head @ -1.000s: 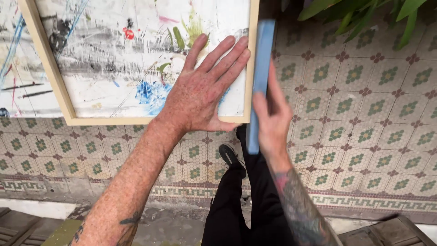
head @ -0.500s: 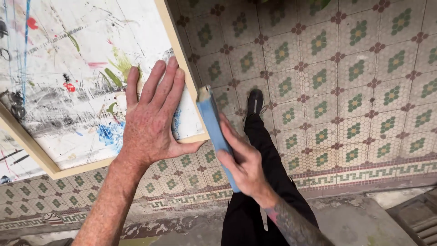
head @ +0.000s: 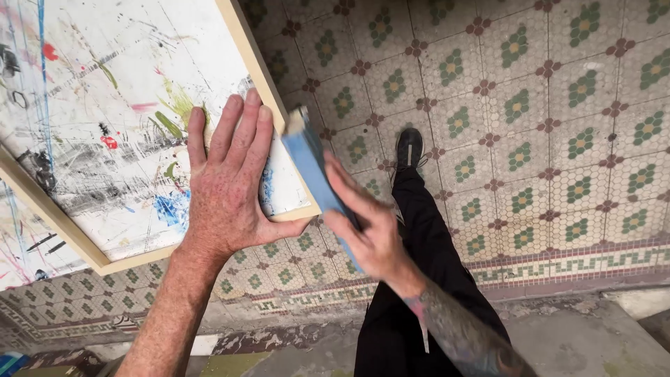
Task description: Sanding the edges of a wooden picture frame with a sanding block
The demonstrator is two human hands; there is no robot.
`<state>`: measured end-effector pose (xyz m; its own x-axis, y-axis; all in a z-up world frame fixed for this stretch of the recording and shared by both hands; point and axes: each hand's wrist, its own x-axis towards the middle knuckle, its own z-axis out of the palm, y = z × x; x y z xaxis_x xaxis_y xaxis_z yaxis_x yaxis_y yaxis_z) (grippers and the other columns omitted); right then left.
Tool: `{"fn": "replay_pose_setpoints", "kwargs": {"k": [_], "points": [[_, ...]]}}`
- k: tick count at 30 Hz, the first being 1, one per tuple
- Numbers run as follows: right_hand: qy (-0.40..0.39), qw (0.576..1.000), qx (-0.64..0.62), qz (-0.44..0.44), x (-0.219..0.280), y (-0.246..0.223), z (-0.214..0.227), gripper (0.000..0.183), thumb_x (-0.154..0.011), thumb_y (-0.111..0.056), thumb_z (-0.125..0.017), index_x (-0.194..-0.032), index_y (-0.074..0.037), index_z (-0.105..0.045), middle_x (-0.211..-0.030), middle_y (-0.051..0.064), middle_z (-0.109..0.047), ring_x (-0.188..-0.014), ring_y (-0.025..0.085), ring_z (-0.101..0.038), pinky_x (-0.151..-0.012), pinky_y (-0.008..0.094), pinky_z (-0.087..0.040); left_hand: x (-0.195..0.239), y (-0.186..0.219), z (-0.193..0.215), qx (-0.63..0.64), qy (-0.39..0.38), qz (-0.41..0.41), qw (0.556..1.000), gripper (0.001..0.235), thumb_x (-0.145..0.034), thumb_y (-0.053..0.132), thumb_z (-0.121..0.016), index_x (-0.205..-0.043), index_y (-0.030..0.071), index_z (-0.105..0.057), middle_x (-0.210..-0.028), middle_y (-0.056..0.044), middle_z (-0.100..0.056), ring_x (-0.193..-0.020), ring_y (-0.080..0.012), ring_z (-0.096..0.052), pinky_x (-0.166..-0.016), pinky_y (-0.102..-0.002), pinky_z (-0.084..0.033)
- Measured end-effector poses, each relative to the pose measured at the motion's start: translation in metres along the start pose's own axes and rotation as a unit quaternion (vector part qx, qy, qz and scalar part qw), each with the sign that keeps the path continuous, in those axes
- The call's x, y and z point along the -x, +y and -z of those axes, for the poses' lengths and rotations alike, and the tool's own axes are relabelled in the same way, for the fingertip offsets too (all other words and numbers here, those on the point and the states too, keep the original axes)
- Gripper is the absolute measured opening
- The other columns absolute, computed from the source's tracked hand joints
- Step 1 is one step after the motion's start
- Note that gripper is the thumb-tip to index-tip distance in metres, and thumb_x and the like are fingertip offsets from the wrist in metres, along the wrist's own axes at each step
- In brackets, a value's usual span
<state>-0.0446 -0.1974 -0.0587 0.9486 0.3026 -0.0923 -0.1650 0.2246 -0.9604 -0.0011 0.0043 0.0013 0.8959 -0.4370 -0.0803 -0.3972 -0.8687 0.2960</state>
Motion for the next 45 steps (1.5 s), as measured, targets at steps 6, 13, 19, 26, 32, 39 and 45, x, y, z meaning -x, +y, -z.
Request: {"fn": "replay_pose_setpoints", "kwargs": {"k": [6,13,19,26,32,39,45], "points": [[-0.025,0.994,-0.074,0.071,-0.064,-0.007,-0.003,0.045,-0.114,-0.013,-0.051,-0.155,-0.009,-0.034,-0.168,0.007,-0.025,-0.162,0.016,-0.021,-0.146,0.036,-0.013,-0.001,0.005,-0.003,0.008,-0.014,-0.006,1.0,0.117,-0.079,0.087,-0.037,-0.151,-0.005,-0.026,-0.157,-0.025,-0.026,-0.149,-0.0416,-0.027,-0.12,-0.068,-0.013],[-0.02,1.0,0.006,0.02,-0.011,0.002,0.003,0.049,-0.102,-0.002,-0.053,-0.147,-0.001,-0.034,-0.157,0.019,-0.028,-0.15,0.033,-0.031,-0.127,0.042,-0.034,-0.001,-0.001,-0.004,-0.002,-0.006,-0.005,1.0,0.117,-0.079,0.089,-0.037,-0.153,0.0,-0.023,-0.159,-0.022,-0.024,-0.15,-0.041,-0.026,-0.122,-0.068,-0.011],[-0.034,0.996,-0.03,0.079,-0.058,0.005,-0.001,0.047,-0.111,-0.007,-0.05,-0.154,-0.01,-0.031,-0.166,0.009,-0.022,-0.159,0.027,-0.028,-0.134,0.039,-0.035,0.001,0.004,-0.004,0.013,-0.01,0.0,1.0,0.116,-0.079,0.087,-0.038,-0.151,-0.002,-0.026,-0.158,-0.023,-0.027,-0.149,-0.0423,-0.028,-0.12,-0.068,-0.012],[-0.027,0.999,-0.016,0.038,0.003,0.023,0.005,0.05,-0.105,0.001,-0.048,-0.151,-0.005,-0.028,-0.161,0.017,-0.019,-0.154,0.038,-0.023,-0.126,0.051,-0.039,-0.003,0.003,-0.002,0.001,-0.013,-0.005,1.0,0.115,-0.08,0.087,-0.038,-0.151,-0.002,-0.025,-0.158,-0.024,-0.027,-0.149,-0.0433,-0.028,-0.12,-0.068,-0.012],[-0.035,0.996,0.016,0.081,-0.055,0.012,0.001,0.049,-0.112,-0.001,-0.048,-0.155,-0.015,-0.028,-0.165,0.007,-0.02,-0.159,0.035,-0.031,-0.127,0.039,-0.052,-0.001,0.002,-0.003,0.013,-0.002,-0.01,1.0,0.114,-0.081,0.087,-0.035,-0.152,-0.002,-0.023,-0.158,-0.025,-0.026,-0.149,-0.0429,-0.027,-0.12,-0.07,-0.012],[-0.029,0.998,-0.01,0.047,-0.007,0.016,0.004,0.056,-0.1,0.012,-0.049,-0.15,-0.004,-0.03,-0.16,0.018,-0.019,-0.152,0.038,-0.025,-0.125,0.049,-0.037,0.001,0.005,-0.005,0.001,-0.013,-0.002,1.0,0.118,-0.079,0.091,-0.037,-0.153,0.0,-0.021,-0.16,-0.022,-0.022,-0.151,-0.0398,-0.025,-0.123,-0.067,-0.01],[-0.039,0.995,-0.023,0.084,-0.016,0.01,0.005,0.05,-0.112,0.001,-0.048,-0.155,-0.014,-0.028,-0.166,0.008,-0.018,-0.16,0.032,-0.024,-0.134,0.044,-0.04,0.0,0.0,-0.007,0.015,0.001,-0.012,1.0,0.113,-0.082,0.087,-0.037,-0.153,-0.001,-0.023,-0.159,-0.02,-0.025,-0.15,-0.0416,-0.024,-0.121,-0.07,-0.01]]}}
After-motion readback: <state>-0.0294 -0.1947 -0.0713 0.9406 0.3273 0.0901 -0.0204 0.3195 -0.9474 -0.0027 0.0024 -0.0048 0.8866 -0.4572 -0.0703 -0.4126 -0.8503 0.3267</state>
